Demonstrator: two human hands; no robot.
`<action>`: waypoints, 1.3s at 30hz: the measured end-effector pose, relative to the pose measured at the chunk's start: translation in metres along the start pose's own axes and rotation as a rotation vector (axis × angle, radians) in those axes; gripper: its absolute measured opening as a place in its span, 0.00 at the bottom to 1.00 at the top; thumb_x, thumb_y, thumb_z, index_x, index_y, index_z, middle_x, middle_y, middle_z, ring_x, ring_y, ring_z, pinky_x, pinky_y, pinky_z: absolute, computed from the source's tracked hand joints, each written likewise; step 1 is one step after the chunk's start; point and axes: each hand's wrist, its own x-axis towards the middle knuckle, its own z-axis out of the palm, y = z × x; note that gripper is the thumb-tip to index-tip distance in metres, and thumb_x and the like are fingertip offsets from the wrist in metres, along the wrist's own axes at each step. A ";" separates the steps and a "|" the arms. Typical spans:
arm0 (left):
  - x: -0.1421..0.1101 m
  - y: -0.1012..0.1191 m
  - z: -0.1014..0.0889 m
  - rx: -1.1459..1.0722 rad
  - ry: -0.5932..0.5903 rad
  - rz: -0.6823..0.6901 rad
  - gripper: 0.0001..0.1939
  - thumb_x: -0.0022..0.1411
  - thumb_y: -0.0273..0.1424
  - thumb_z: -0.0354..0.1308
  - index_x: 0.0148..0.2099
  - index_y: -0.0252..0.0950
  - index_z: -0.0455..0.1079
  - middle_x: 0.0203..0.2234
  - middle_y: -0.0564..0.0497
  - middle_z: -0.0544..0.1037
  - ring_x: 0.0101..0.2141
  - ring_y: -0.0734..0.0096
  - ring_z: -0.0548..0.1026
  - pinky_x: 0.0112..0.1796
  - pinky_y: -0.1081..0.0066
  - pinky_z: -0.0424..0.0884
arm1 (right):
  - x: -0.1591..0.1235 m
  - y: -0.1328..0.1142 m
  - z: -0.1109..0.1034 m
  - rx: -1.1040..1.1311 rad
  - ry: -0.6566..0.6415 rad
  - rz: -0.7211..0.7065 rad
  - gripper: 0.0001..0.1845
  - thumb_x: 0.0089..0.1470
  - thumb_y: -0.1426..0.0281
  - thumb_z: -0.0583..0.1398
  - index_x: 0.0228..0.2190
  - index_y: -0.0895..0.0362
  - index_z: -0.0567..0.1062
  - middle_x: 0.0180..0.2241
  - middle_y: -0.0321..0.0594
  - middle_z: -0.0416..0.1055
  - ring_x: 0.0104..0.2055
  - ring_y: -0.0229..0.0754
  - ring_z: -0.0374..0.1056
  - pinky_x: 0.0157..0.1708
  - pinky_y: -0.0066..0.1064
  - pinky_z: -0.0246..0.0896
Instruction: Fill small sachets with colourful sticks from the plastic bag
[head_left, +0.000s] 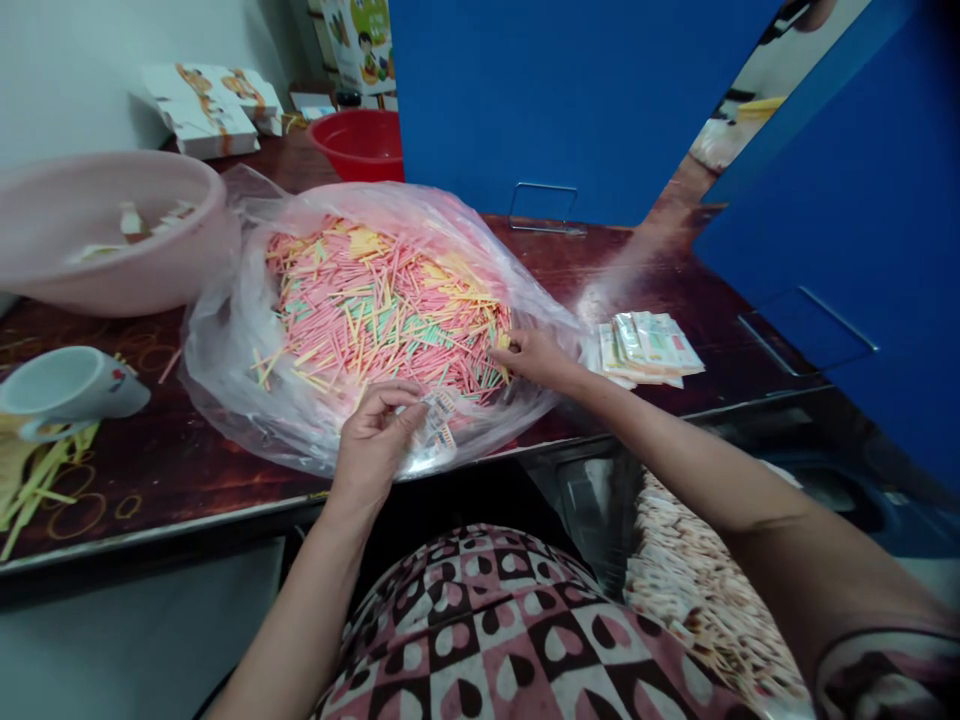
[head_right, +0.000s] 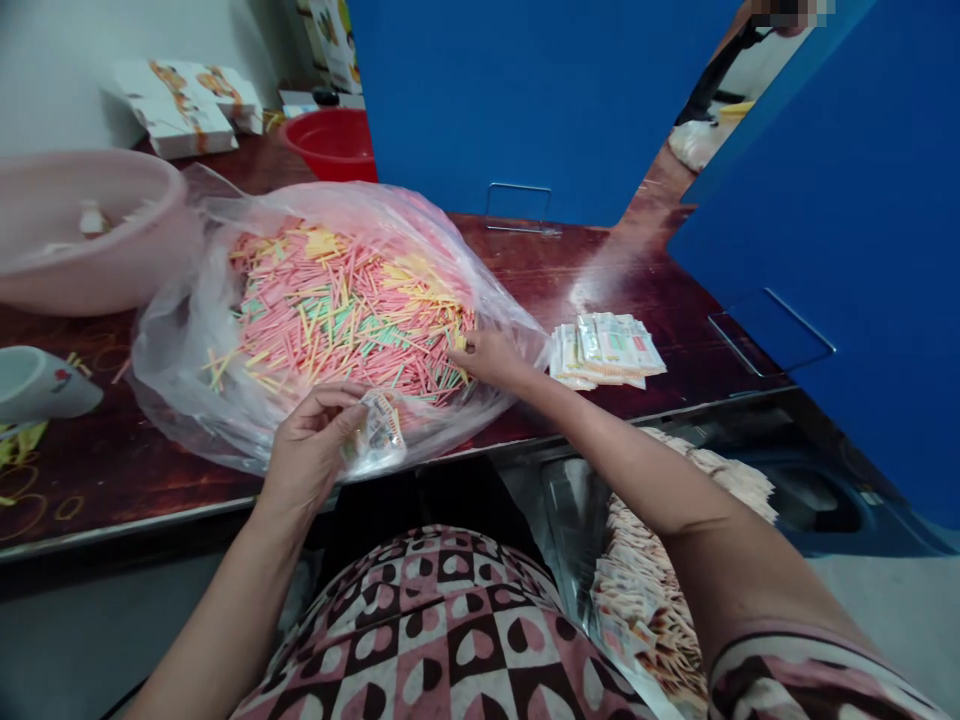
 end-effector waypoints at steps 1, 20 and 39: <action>0.000 0.000 0.001 -0.021 0.009 -0.007 0.05 0.51 0.30 0.72 0.31 0.39 0.79 0.37 0.51 0.79 0.43 0.67 0.76 0.49 0.67 0.68 | -0.003 0.000 0.002 -0.009 0.008 0.006 0.20 0.55 0.61 0.61 0.18 0.54 0.62 0.17 0.30 0.59 0.24 0.35 0.53 0.27 0.31 0.44; -0.004 0.013 0.008 -0.120 0.004 -0.138 0.09 0.48 0.31 0.75 0.29 0.37 0.77 0.32 0.52 0.78 0.36 0.72 0.75 0.41 0.74 0.70 | -0.021 -0.005 0.034 -0.093 0.128 -0.206 0.23 0.61 0.60 0.58 0.19 0.53 0.57 0.22 0.33 0.58 0.27 0.37 0.55 0.32 0.32 0.47; -0.007 0.012 0.009 -0.046 -0.003 -0.089 0.10 0.52 0.35 0.73 0.31 0.38 0.76 0.34 0.50 0.79 0.38 0.68 0.76 0.44 0.69 0.72 | -0.017 -0.019 0.032 0.660 0.205 -0.016 0.25 0.61 0.43 0.54 0.33 0.52 0.69 0.30 0.40 0.74 0.30 0.43 0.70 0.34 0.37 0.68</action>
